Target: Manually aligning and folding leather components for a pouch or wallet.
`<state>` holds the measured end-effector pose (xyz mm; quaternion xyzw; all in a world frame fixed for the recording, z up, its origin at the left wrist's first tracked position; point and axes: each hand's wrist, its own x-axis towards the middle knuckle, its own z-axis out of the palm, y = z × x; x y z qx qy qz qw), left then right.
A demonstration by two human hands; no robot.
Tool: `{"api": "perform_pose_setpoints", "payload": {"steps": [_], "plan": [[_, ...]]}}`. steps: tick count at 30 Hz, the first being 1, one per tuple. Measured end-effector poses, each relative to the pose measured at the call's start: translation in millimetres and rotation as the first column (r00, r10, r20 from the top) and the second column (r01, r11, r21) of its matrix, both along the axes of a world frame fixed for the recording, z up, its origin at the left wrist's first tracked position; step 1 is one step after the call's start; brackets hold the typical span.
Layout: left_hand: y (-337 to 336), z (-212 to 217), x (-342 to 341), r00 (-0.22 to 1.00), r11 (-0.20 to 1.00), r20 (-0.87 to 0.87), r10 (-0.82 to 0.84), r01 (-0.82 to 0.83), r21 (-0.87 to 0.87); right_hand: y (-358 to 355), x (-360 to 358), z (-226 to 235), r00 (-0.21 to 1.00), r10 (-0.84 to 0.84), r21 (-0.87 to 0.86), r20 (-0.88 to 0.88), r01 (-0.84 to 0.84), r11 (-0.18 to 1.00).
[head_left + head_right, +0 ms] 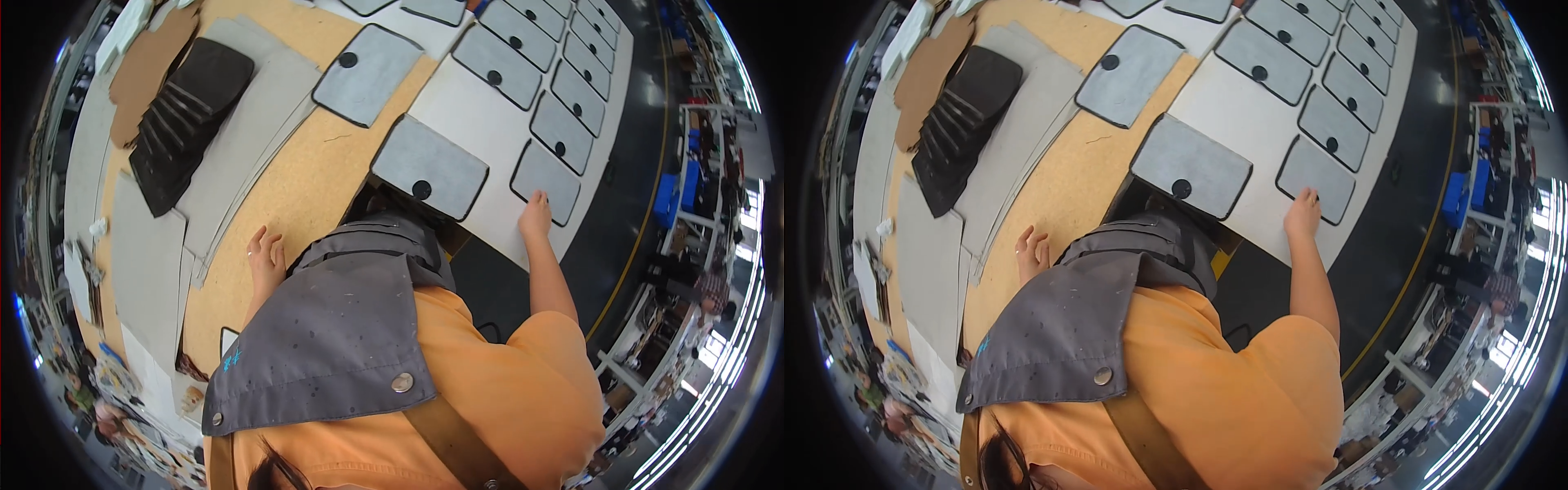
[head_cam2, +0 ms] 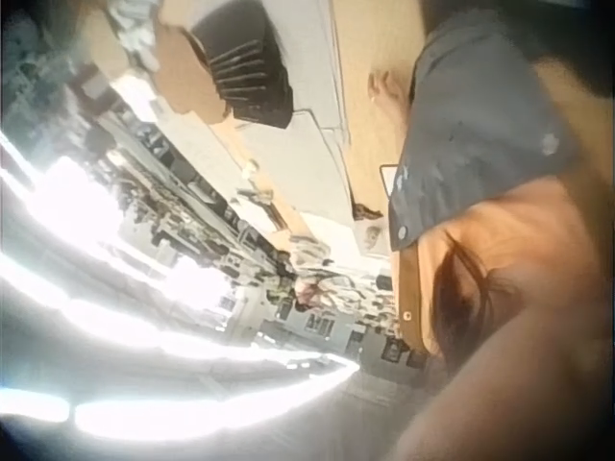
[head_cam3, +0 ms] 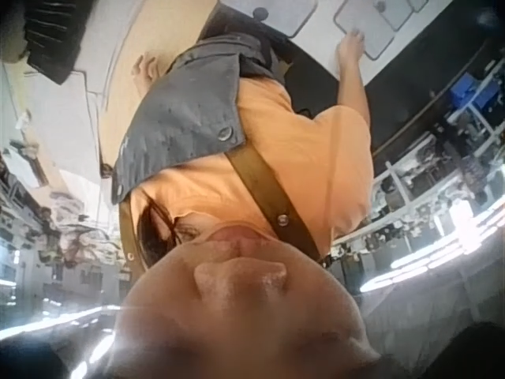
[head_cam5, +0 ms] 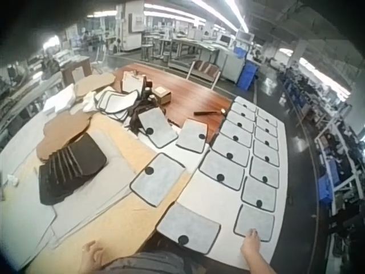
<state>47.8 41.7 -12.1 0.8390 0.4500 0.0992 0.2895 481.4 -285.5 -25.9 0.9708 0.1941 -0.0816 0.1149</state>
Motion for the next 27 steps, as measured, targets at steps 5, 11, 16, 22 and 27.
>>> {"api": "perform_pose_setpoints", "payload": {"steps": [5, 11, 16, 22, 27], "plan": [[-5, 0, -57, 0.980, 0.983, -0.088, 0.181, -0.181, 0.004, -54, 31, -13, 0.978, 0.197, 0.022, 0.074, -0.199, 0.980], [-47, -15, -146, 0.634, 0.700, -0.302, 0.712, -0.676, 0.229, -13, 74, 60, 0.999, -0.018, 0.013, -0.031, 0.018, 1.000], [-89, -26, -206, 0.182, 0.339, -0.505, 0.844, -0.910, 0.237, 81, 112, 167, 0.979, 0.006, 0.194, 0.204, -0.046, 0.980], [-82, -30, -179, 0.094, 0.124, -0.564, 0.820, -0.992, 0.015, 186, 105, 209, 0.918, 0.320, 0.588, 0.236, -0.397, 0.705], [-33, -4, -65, 0.577, 0.602, -0.510, 0.638, -0.787, -0.137, 255, 50, 180, 0.773, 0.611, 0.698, 0.172, -0.533, 0.478]]}}
